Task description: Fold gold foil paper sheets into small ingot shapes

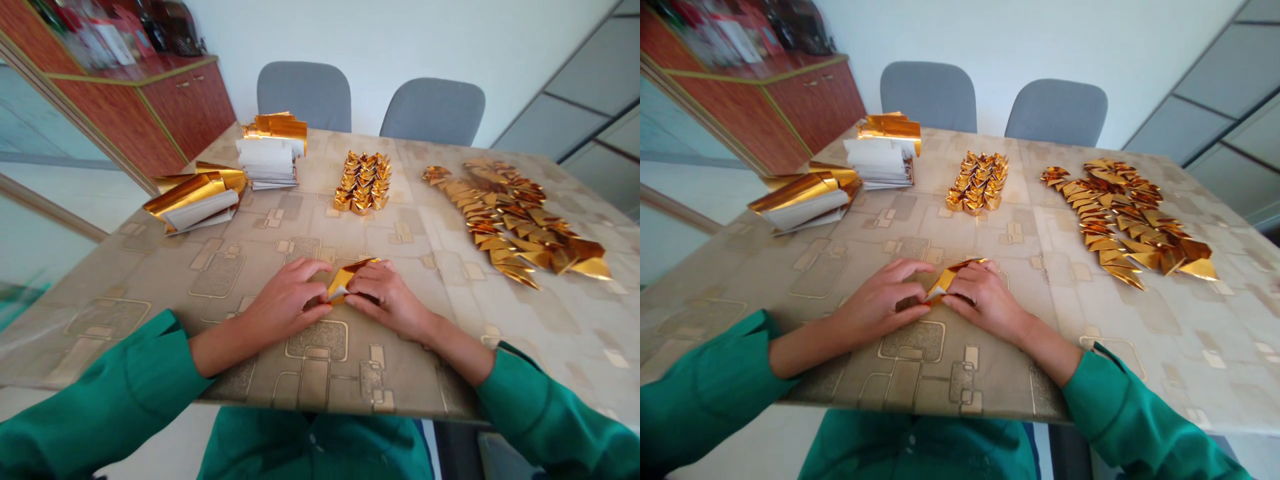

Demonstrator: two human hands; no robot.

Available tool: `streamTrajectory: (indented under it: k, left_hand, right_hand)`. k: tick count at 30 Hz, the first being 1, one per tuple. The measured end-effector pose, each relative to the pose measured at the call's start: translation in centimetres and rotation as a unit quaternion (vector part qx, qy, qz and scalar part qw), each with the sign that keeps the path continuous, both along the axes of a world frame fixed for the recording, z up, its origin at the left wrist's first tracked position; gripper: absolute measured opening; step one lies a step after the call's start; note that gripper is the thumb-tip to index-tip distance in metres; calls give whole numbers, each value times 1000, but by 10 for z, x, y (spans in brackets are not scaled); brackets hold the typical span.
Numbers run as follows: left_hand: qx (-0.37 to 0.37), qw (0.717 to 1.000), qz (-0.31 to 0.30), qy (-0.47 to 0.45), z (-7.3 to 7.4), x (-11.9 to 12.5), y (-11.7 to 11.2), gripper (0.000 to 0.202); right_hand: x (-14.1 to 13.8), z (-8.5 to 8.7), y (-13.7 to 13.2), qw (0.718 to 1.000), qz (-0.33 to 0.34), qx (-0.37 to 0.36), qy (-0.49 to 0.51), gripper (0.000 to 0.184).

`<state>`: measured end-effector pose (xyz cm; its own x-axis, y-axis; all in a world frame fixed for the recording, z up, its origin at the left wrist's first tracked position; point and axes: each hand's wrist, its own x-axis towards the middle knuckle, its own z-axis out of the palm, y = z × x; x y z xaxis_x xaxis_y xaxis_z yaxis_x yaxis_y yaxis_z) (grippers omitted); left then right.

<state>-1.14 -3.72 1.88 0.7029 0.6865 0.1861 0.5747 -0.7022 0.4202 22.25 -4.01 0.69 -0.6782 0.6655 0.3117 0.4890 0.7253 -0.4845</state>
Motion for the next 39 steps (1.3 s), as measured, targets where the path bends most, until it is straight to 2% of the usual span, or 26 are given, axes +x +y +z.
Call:
streamTrajectory:
  k: [5, 12, 18, 28, 30, 35, 39]
  left_hand:
    - [-16, 999, 43, -28, -8, -3, -7, 14]
    - [13, 997, 72, -22, -16, -4, -11, 14]
    - [32, 996, 75, -25, -16, -2, -10, 20]
    - [18, 994, 100, -28, -17, 0, -8, 12]
    - [52, 995, 84, -27, -18, 0, -9, 7]
    - [205, 977, -25, 47, -17, -2, -15, 22]
    - [227, 966, -53, 114, -16, -7, -21, 26]
  right_hand:
    - [-6, -6, 4, 997, -43, -40, 42, 17]
    - [-14, -12, 3, 995, -100, -13, -6, 18]
    - [-17, -14, 2, 993, -115, 2, -31, 19]
    - [-17, -15, 3, 991, -128, -13, -41, 17]
    - [-16, -16, 3, 991, -127, -19, -36, 17]
    - [-16, -17, 4, 992, -121, -15, -30, 18]
    - [-16, -17, 4, 992, -118, -13, -35, 17]
